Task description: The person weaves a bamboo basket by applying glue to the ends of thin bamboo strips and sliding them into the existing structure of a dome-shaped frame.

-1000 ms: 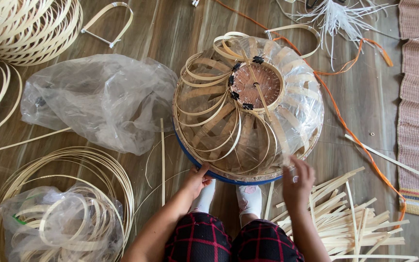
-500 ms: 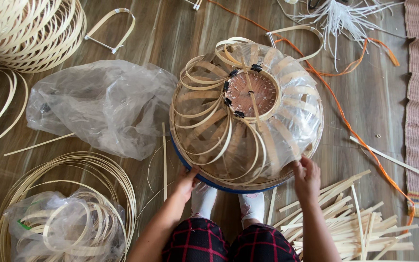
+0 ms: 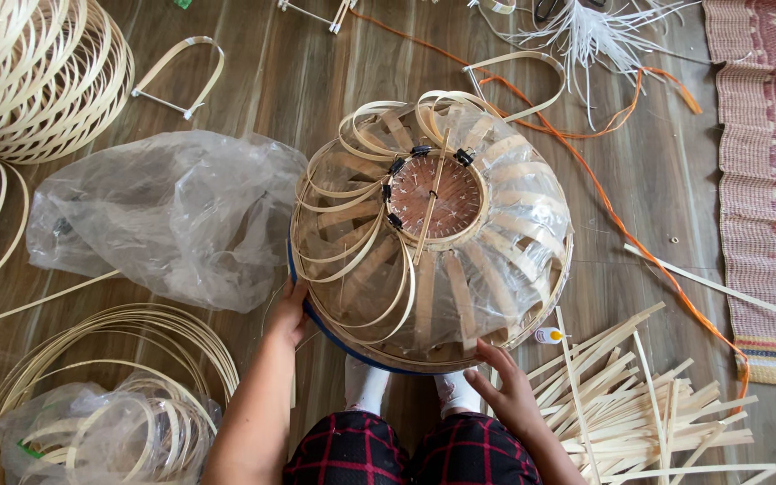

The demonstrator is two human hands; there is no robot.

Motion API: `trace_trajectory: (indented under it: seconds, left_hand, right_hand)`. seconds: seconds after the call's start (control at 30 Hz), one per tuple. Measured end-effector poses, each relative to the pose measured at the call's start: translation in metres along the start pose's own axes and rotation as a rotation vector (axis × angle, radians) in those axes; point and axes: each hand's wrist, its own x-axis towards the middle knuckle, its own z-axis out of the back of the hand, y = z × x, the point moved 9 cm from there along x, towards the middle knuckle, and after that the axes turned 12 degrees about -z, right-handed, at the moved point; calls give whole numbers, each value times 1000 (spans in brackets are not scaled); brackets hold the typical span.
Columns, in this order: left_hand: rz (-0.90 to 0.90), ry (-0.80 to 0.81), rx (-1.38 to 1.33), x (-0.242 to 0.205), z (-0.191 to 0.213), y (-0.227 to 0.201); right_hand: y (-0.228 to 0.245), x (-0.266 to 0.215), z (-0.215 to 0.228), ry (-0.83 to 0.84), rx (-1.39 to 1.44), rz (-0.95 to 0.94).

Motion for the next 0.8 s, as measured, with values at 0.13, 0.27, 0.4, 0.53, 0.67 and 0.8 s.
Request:
trace_trajectory:
  seconds: [0.13,0.27,0.4,0.53,0.67,0.8]
  left_hand:
    - [-10,14,-140,-6,-5,-1]
    - [36,-88,-218,-4,7,9]
    - [195,-286,-188,-20,28,40]
    - [35,-136,-327,-18,14,27]
    - [68,-204,-150,-38,25,30]
    - [140,-268,-41,-47,22,27]
  right_hand:
    - [11,-4,-12,151,41,53]
    - [18,-1,-29,285,75,71]
    - [1,-1,-33,265,-18,57]
    - [-29,10,-39,350,365,-83]
    - [-67,10,19,-171,344,-230]
    - [-21,14,75,-545,42,70]
